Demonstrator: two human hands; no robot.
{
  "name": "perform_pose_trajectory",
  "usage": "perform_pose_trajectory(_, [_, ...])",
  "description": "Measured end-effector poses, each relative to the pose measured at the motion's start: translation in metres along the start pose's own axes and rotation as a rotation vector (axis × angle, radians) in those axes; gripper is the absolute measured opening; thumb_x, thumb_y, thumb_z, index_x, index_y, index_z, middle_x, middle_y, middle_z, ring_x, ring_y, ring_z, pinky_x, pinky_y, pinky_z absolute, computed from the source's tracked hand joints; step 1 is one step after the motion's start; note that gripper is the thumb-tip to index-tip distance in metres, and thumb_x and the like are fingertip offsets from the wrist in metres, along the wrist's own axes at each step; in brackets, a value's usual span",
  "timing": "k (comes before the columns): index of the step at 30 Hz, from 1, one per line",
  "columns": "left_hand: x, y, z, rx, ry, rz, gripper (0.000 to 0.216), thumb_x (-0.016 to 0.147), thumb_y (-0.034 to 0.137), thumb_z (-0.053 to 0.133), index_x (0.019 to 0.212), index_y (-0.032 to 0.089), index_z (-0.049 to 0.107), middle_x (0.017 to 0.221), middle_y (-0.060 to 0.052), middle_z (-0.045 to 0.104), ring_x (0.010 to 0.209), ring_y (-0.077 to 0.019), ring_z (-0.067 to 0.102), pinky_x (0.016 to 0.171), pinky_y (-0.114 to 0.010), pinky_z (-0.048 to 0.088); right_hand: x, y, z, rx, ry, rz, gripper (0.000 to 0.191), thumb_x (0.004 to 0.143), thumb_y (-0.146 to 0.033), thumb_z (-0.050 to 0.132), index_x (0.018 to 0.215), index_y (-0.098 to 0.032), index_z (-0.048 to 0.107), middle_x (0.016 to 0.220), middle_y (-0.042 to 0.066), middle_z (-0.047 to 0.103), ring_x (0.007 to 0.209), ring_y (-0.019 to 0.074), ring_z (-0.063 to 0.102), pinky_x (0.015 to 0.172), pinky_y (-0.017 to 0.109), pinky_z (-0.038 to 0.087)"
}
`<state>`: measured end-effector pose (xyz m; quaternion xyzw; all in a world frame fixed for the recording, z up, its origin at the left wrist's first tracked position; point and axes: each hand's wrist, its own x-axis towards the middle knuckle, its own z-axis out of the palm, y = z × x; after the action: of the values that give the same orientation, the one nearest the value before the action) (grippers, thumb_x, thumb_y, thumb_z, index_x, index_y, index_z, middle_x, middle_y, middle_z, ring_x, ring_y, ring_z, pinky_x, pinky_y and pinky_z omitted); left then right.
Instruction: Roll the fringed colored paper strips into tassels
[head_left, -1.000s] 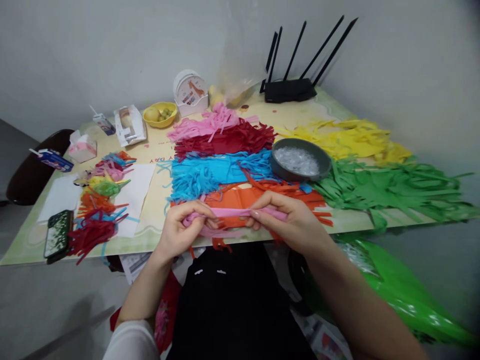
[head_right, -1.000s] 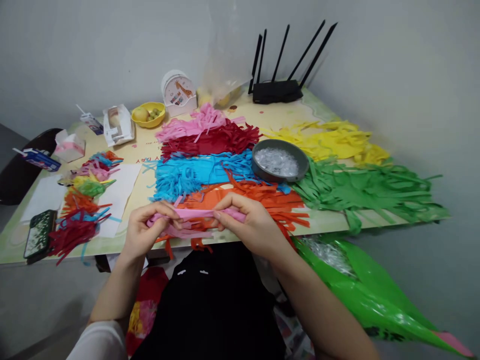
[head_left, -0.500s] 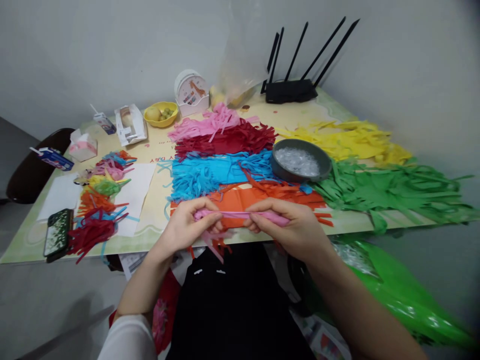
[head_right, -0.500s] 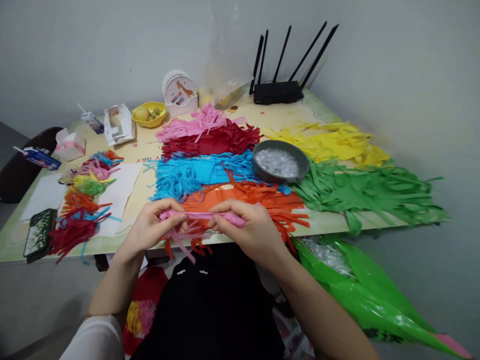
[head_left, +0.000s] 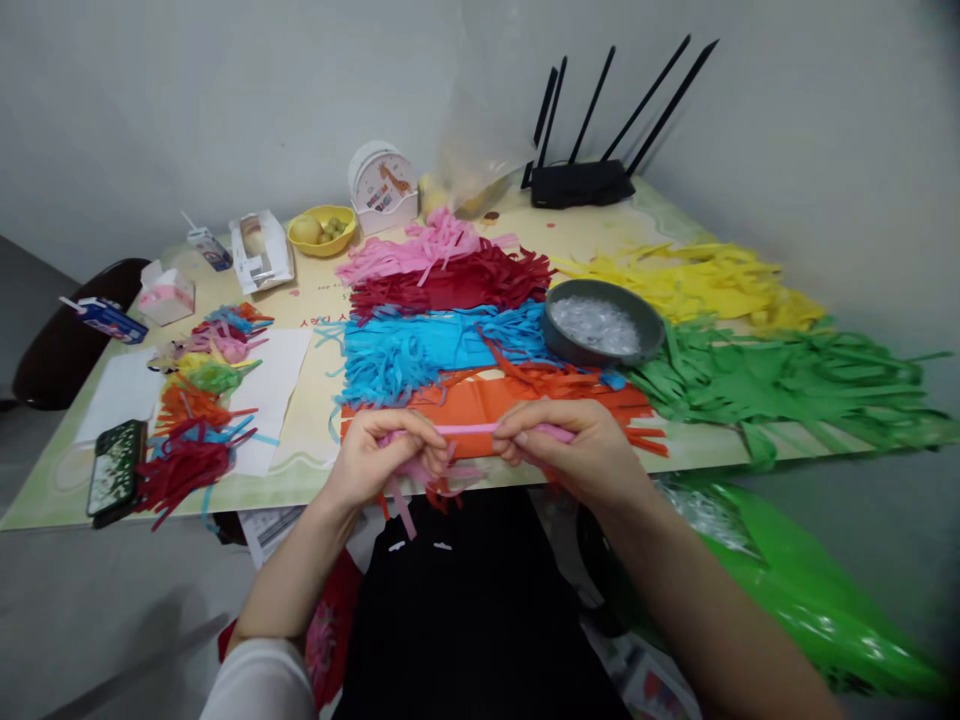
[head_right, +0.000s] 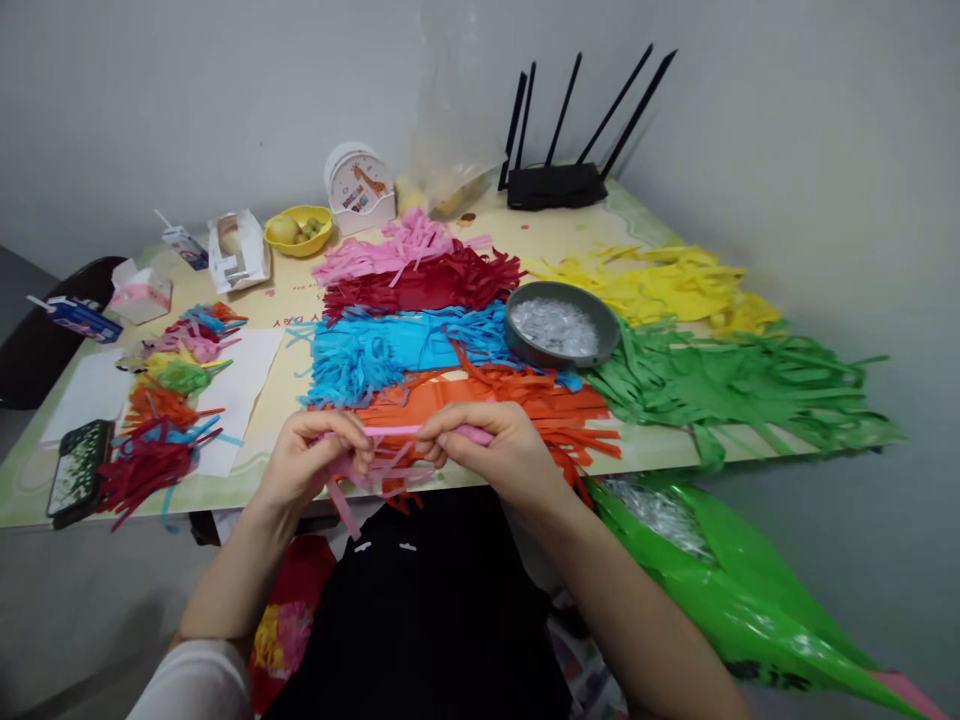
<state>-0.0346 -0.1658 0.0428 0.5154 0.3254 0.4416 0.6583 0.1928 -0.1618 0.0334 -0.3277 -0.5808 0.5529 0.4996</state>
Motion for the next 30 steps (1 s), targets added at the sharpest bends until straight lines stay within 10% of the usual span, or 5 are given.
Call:
perform_pose_trajectory(7, [0.005, 0.036, -0.007, 0.763, -0.211, 0.19, 0.015, 0.088, 0.022, 0.059, 0.092, 0.018, 0.073, 0.114, -0.011, 0.073, 0.117, -0.0257, 0.062, 0.106, -0.041, 0.042, -0.002, -0.017, 0.003, -0.504, -0.129, -0.369, 0.028, 0.079, -0.004, 0.053, 0.083, -0.023, 0.074, 0.077, 0.002, 0.076, 0.071, 0.013, 0.071, 0.066, 0.023, 0.055])
perform_pose_trajectory(13, [0.016, 0.037, 0.007, 0.919, -0.351, 0.143, 0.022, 0.093, 0.031, 0.056, 0.088, 0.018, 0.073, 0.082, -0.006, 0.074, 0.079, -0.0173, 0.067, 0.082, -0.03, 0.049, -0.007, -0.021, -0.001, -0.62, -0.28, -0.49, 0.034, 0.083, -0.003, 0.051, 0.098, -0.026, 0.071, 0.087, 0.002, 0.075, 0.08, 0.0133, 0.071, 0.075, 0.025, 0.056])
perform_pose_trajectory(19, [0.012, 0.016, -0.005, 1.219, -0.196, 0.533, 0.019, 0.093, 0.02, 0.054, 0.098, 0.026, 0.071, 0.092, -0.004, 0.077, 0.095, -0.0189, 0.069, 0.112, -0.051, 0.029, -0.004, -0.021, -0.012, -0.518, -0.292, 0.008, 0.033, 0.087, -0.028, 0.062, 0.119, -0.021, 0.067, 0.111, 0.009, 0.075, 0.1, 0.0212, 0.071, 0.084, 0.031, 0.056])
perform_pose_trajectory(23, [0.008, -0.001, -0.012, 1.266, -0.2, 0.781, 0.023, 0.091, 0.02, 0.059, 0.108, 0.03, 0.069, 0.107, -0.003, 0.077, 0.103, -0.0199, 0.069, 0.112, -0.052, 0.03, 0.004, -0.008, 0.001, -0.108, -0.382, 0.299, 0.032, 0.09, -0.046, 0.058, 0.085, -0.017, 0.07, 0.084, 0.007, 0.077, 0.077, 0.0171, 0.072, 0.071, 0.027, 0.056])
perform_pose_trajectory(30, [0.001, -0.027, 0.005, 1.164, 0.177, 0.709, 0.015, 0.089, 0.019, 0.06, 0.094, 0.027, 0.072, 0.085, -0.002, 0.079, 0.091, -0.021, 0.071, 0.106, -0.051, 0.035, -0.004, 0.006, 0.029, 0.171, -0.161, 0.292, 0.028, 0.079, -0.044, 0.073, 0.081, -0.017, 0.068, 0.062, 0.001, 0.071, 0.057, 0.0132, 0.065, 0.061, 0.026, 0.053])
